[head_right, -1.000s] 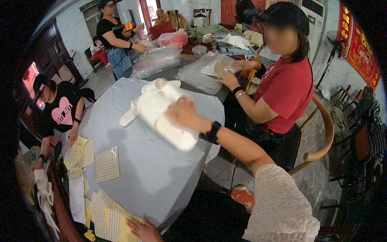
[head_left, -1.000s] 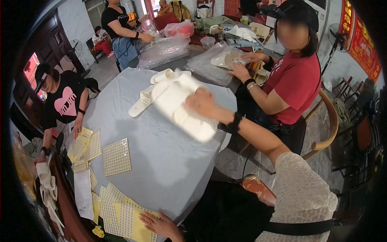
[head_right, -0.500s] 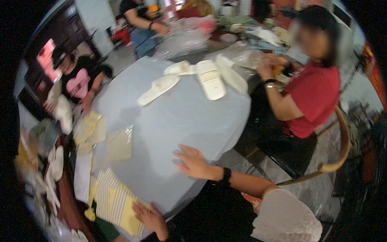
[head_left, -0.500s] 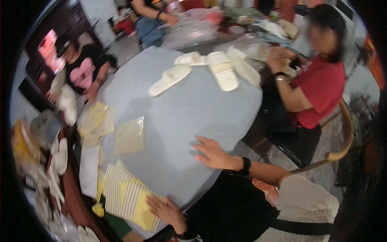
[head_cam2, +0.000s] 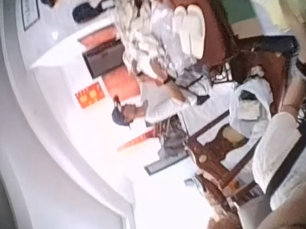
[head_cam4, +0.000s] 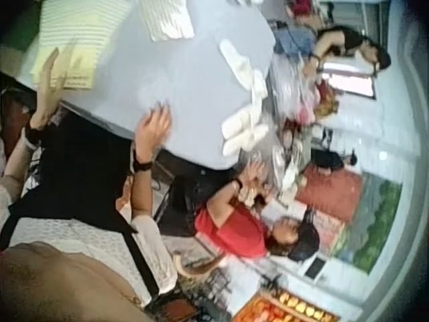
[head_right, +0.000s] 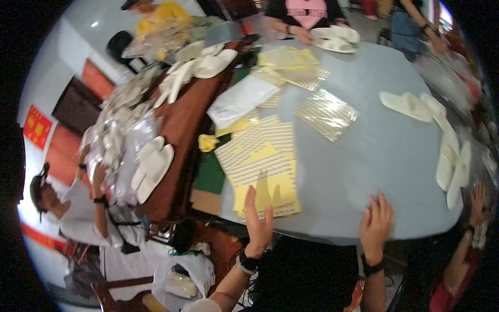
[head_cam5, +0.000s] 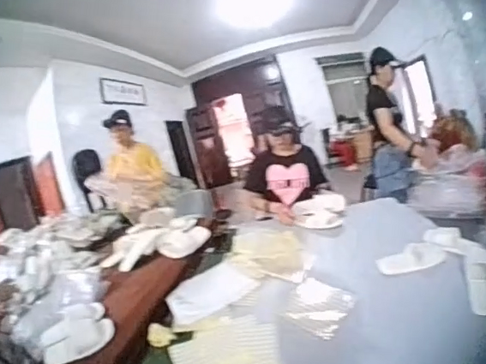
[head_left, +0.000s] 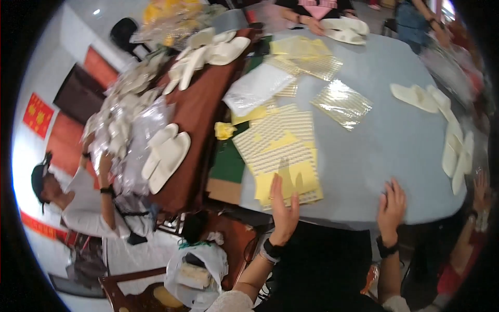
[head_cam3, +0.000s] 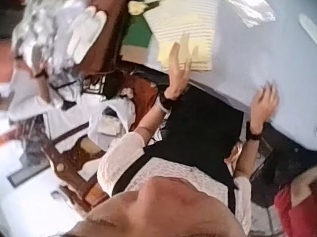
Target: Applying small circular labels to the footbed of white slide sandals.
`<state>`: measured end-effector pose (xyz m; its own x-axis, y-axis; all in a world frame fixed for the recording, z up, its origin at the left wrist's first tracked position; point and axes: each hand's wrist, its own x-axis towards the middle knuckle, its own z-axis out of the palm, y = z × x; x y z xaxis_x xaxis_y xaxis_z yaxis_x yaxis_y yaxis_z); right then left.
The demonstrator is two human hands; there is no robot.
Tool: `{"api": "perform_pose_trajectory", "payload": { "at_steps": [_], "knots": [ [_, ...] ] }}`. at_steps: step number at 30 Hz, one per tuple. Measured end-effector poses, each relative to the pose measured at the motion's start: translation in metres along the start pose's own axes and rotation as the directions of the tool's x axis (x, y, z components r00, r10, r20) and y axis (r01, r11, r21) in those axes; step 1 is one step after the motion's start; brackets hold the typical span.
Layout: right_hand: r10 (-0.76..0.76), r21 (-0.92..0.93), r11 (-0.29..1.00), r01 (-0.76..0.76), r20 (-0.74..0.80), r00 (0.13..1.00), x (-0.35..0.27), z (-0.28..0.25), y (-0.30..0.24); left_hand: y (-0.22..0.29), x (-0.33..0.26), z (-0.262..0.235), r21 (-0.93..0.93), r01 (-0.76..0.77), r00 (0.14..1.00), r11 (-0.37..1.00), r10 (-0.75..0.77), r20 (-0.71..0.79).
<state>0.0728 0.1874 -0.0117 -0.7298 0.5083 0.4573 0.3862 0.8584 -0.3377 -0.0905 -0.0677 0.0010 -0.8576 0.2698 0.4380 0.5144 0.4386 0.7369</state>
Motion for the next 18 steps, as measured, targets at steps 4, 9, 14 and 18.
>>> {"api": "perform_pose_trajectory", "payload": {
  "at_steps": [4,9,14,18],
  "knots": [
    [0.024,-0.022,1.000,-0.023,0.041,0.999,-0.004,0.003,-0.001,-0.049,0.045,-0.084,-0.023,0.115,0.910,0.993,-0.115,-0.399],
    [0.065,-0.034,0.997,-0.063,0.059,0.996,-0.005,0.004,0.000,-0.117,0.144,-0.231,-0.416,0.258,0.596,0.872,-0.483,-0.642],
    [0.054,-0.010,0.999,-0.053,0.039,0.998,-0.004,0.001,-0.002,-0.160,0.198,-0.315,0.054,0.690,0.724,0.722,-0.686,-0.076],
    [0.013,0.007,1.000,-0.013,-0.039,0.999,-0.001,-0.003,0.001,-0.163,0.202,-0.297,-0.309,0.546,0.825,0.778,-0.564,0.038]
  ]
}}
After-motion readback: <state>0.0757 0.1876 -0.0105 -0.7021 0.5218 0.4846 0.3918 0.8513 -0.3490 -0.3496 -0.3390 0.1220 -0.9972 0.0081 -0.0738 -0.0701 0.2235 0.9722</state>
